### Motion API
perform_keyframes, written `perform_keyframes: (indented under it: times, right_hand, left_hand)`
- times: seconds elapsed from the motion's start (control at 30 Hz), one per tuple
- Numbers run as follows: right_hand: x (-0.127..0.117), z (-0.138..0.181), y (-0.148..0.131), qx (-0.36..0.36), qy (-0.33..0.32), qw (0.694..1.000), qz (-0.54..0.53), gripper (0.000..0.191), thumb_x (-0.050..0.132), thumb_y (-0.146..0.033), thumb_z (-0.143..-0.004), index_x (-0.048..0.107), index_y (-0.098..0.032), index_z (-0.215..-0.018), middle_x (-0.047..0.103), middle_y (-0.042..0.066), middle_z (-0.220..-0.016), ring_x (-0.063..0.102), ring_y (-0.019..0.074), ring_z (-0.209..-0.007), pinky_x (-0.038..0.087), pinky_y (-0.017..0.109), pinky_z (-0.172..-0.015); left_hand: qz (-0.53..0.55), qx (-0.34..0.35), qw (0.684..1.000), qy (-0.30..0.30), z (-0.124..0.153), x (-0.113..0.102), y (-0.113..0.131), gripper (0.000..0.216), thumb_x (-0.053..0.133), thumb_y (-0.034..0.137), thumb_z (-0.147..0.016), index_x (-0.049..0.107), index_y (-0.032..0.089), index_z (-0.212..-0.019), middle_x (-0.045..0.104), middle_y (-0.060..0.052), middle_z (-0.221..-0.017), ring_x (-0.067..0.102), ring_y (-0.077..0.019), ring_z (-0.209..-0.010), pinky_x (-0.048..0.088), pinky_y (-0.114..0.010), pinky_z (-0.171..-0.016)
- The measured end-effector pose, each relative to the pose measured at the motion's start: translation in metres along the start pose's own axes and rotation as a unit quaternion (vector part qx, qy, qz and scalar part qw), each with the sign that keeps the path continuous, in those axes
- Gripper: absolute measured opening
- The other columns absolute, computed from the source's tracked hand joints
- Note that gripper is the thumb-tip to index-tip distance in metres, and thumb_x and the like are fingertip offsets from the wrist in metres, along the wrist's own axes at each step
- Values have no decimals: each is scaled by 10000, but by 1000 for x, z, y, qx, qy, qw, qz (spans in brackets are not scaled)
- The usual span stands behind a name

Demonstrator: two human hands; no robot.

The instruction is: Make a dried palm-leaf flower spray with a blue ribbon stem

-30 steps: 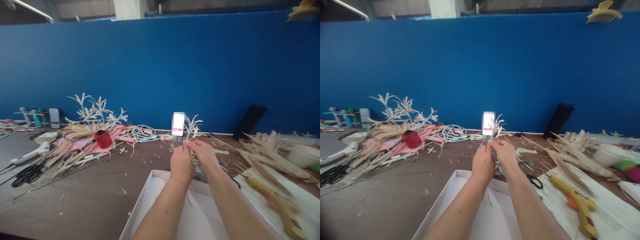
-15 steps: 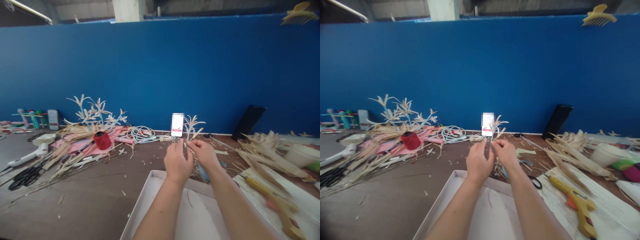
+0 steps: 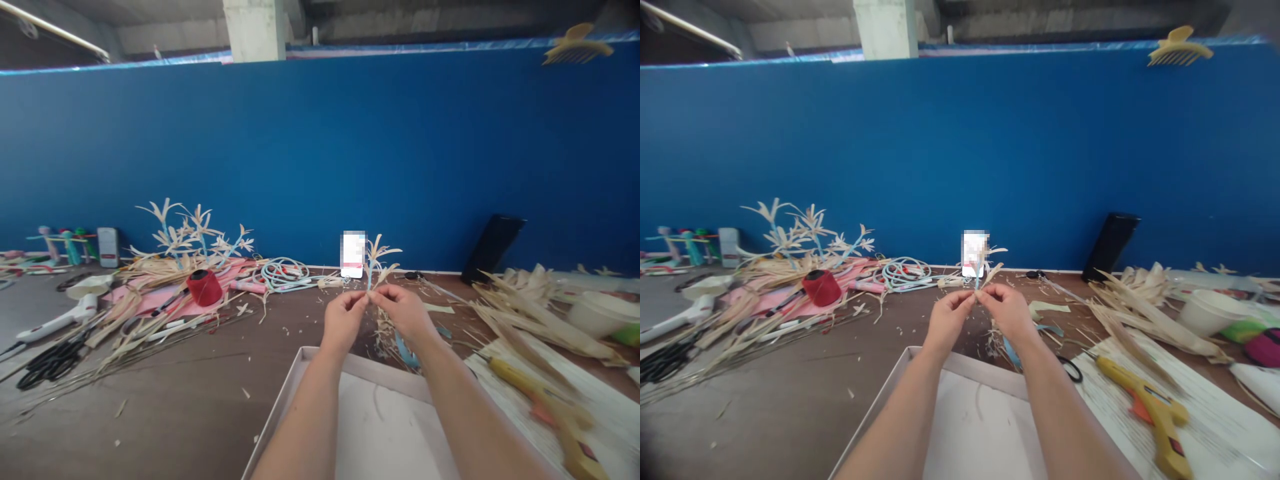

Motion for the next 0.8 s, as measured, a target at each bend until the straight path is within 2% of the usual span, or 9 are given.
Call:
perform_keyframes:
  times: [0.27, 0.53, 0.8]
  right_hand:
    - [0, 0, -2, -9, -16, 1000, -20, 292, 585, -459, -696, 648, -175, -726, 626, 4, -652, 499, 136, -616, 373, 246, -592]
    - [0, 3, -11, -25, 11, 999, -25, 287, 591, -432, -677, 663, -158, -724, 632, 19, -639, 509, 143, -600, 385, 255, -580]
    - [-1, 3, -10, -23, 16, 998, -57, 307, 601, -443, -671, 667, -154, -751, 644, 33, -681, 537, 158, -654, 413, 263, -615]
  left_hand:
    - [31, -31, 999, -25, 1, 3, -1, 253, 612, 317, -695, 670, 148, -873, 656, -32, -757, 520, -96, -615, 416, -223, -623]
    - [24, -26, 999, -29, 1, 4, -2, 270, 597, 342, -702, 664, 129, -855, 616, -20, -673, 451, -75, -532, 370, -202, -532]
    - [39, -16, 998, -53, 3, 8, 6, 323, 606, 358, -705, 643, 131, -931, 638, -46, -772, 486, -88, -595, 379, -193, -547]
Point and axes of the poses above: each hand's wrist, its own z-axis away from the middle knuckle, its own x-axis out of the palm, y = z × x, the point moved 3 cm from there along -z, towards the middle knuckle
